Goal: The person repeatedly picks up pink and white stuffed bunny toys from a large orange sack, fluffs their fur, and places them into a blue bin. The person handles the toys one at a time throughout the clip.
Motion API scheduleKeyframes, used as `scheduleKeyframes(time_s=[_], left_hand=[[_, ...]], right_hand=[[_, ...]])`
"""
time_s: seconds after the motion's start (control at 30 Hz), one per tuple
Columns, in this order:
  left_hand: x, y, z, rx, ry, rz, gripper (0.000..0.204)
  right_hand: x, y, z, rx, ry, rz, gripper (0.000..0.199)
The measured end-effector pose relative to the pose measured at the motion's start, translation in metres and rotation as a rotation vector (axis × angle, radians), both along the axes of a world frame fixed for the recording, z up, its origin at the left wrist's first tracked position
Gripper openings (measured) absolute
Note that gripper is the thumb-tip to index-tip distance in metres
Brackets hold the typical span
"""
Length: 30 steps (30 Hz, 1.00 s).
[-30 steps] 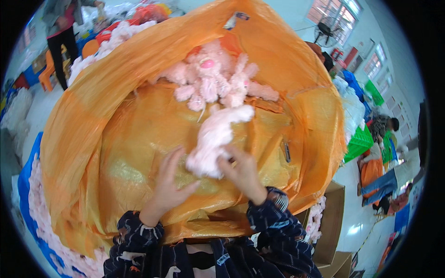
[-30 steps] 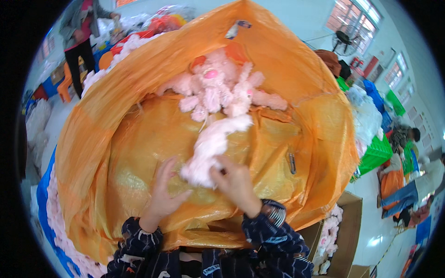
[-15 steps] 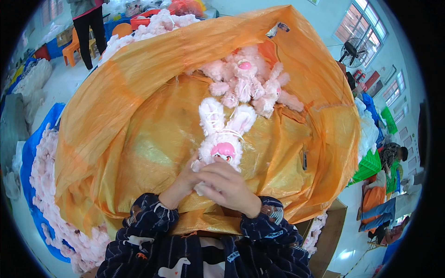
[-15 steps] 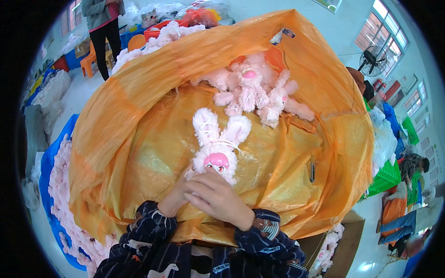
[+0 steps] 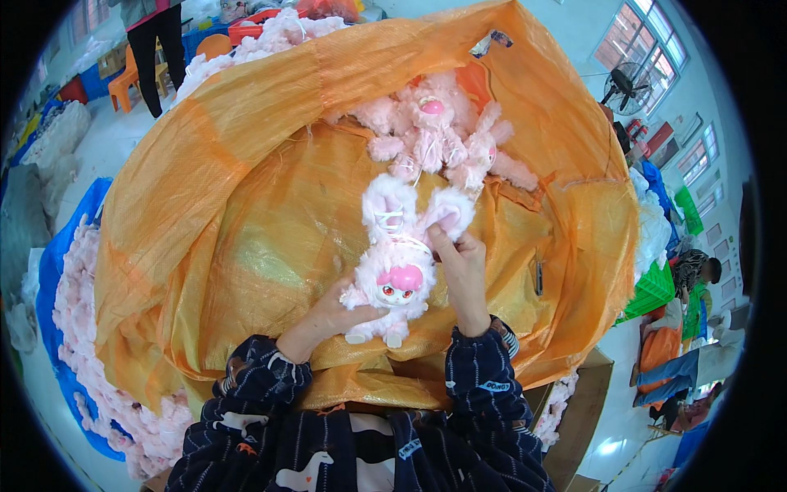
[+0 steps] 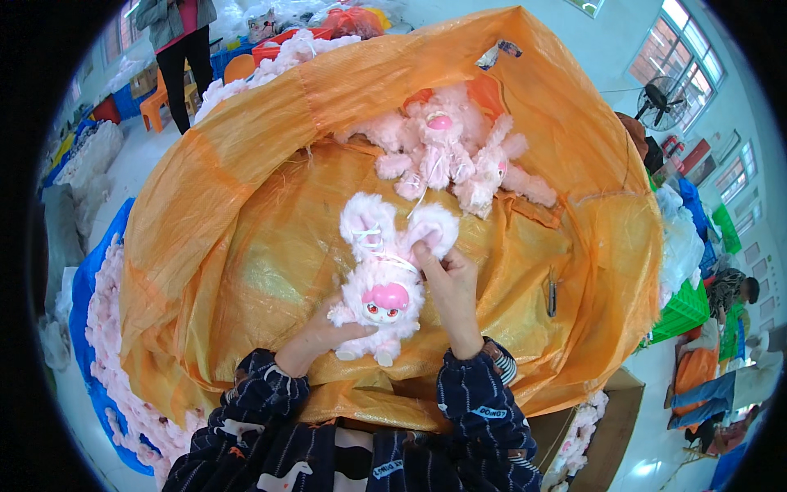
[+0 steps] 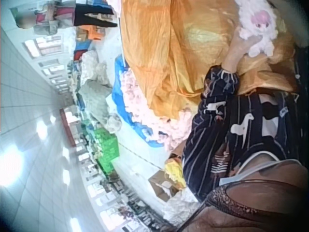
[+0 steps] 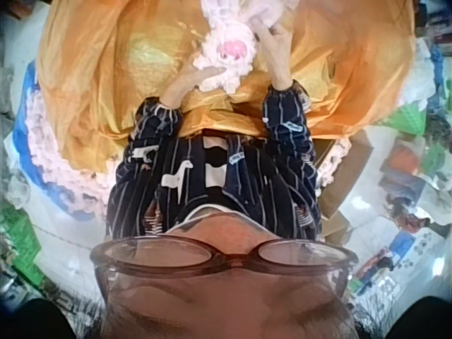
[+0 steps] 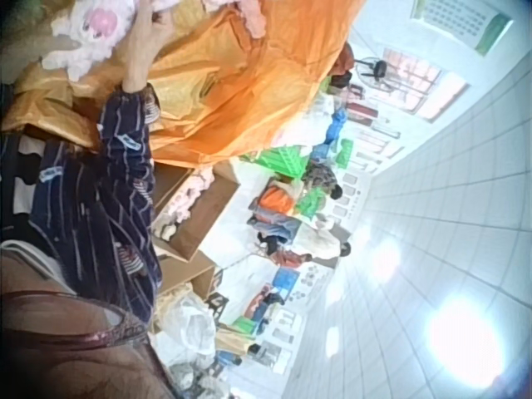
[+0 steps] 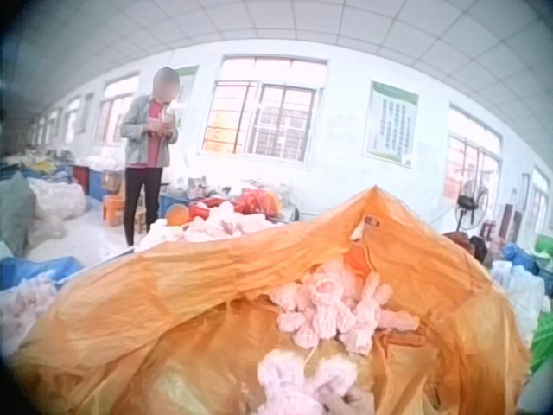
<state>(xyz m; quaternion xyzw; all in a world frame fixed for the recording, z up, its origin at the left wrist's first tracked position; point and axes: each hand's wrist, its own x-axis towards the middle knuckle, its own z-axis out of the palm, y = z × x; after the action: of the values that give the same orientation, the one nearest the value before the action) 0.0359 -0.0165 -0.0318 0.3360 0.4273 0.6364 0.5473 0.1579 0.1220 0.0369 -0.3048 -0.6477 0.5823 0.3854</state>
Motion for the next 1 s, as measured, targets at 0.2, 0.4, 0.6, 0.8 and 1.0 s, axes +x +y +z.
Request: scheduleKeyframes(time_s=[0.2,0.4,0.6,0.8,1.0], left_hand=[[-0.001,0.001,-0.02,-0.08,0.032,0.0,0.055],[0.0,0.003,0.001,-0.001,-0.289,-0.007,0.048],[-0.002,0.003,0.005,-0.012,-0.375,-0.017,0.044],[-0.003,0.001,-0.003,-0.037,-0.385,-0.006,0.042],[0.001,-0.001,0.001,-0.044,-0.323,0.041,0.042]], right_hand=[[-0.003,0.003,-0.013,-0.307,0.178,0.033,0.025],[0.018,0.0,-0.01,-0.083,0.074,0.049,0.025],[0.038,-0.036,-0.017,0.433,-0.279,0.17,0.02],[0.034,-0.048,-0.035,0.302,-0.238,0.104,0.014],[0.036,-0.038,-0.033,0.18,-0.118,0.032,0.015]])
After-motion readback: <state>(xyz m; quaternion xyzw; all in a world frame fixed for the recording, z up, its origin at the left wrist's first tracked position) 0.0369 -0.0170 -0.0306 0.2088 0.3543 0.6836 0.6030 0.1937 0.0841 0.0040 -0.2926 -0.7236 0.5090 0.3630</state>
